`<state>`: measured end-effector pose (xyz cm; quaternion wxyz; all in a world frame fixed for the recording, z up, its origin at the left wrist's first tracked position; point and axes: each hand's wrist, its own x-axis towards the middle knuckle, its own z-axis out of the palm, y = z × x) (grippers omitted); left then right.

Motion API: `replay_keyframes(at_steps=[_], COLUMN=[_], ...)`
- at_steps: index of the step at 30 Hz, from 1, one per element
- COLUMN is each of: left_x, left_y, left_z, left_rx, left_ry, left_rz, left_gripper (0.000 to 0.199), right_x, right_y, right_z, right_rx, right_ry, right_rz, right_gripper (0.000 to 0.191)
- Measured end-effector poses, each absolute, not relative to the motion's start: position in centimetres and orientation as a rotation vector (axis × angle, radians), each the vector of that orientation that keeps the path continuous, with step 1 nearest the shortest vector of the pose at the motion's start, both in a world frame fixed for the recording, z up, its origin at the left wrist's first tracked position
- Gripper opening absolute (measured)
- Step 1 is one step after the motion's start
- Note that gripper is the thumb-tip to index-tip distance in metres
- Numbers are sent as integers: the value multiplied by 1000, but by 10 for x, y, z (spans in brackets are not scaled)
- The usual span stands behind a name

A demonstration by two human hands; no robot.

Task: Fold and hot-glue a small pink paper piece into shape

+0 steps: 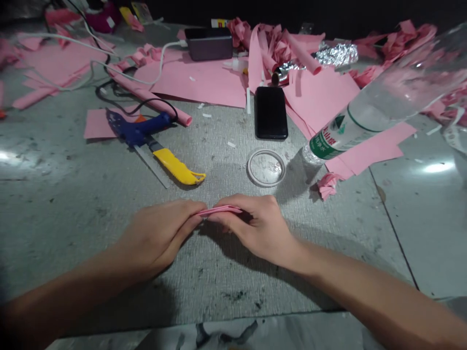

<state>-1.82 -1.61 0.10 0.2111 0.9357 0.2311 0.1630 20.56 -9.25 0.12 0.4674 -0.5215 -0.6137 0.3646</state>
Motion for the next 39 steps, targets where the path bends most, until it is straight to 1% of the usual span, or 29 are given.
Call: replay_keyframes(at_steps=[5, 9, 11, 15, 18, 21, 24, 29, 32, 39], left_x=[-18, -19, -20, -21, -21, -21, -20, -21, -23, -18], left_y=[-14, -14, -14, -9, -5, -1, 0, 2, 2, -3], left_z=[-2, -4, -6, -10, -7, -3, -2, -10, -12, -6], left_rx=[2651, 2648, 2695, 2834, 2967, 3121, 3159, 3122, 3065, 3104], left_ry=[638, 663, 652, 609, 499, 428, 439, 362, 378, 376], left_rz=[429, 377, 383, 411, 391, 380, 459, 525, 553, 411], left_gripper=[45, 43, 40, 35, 29, 21, 20, 23, 22, 25], right_x=[206, 206, 206, 214, 222, 229, 230, 231, 232, 229], right_y=[-90, -88, -87, -84, -80, -77, -77, -77, -77, -76], right_z=[3, 5, 5, 0, -4, -7, -9, -11, -13, -12], right_rx=[-1273, -1274, -1266, -1214, -1159, -1172, -1192, -1227, -1224, -1252], right_ry=[-1522, -1524, -1547, -1733, -1966, -2116, -2199, -2284, -2289, -2250], right_rz=[947, 1067, 1061, 883, 624, 399, 299, 330, 334, 450], right_gripper=[5, 14, 18, 19, 16, 19, 22, 25, 26, 26])
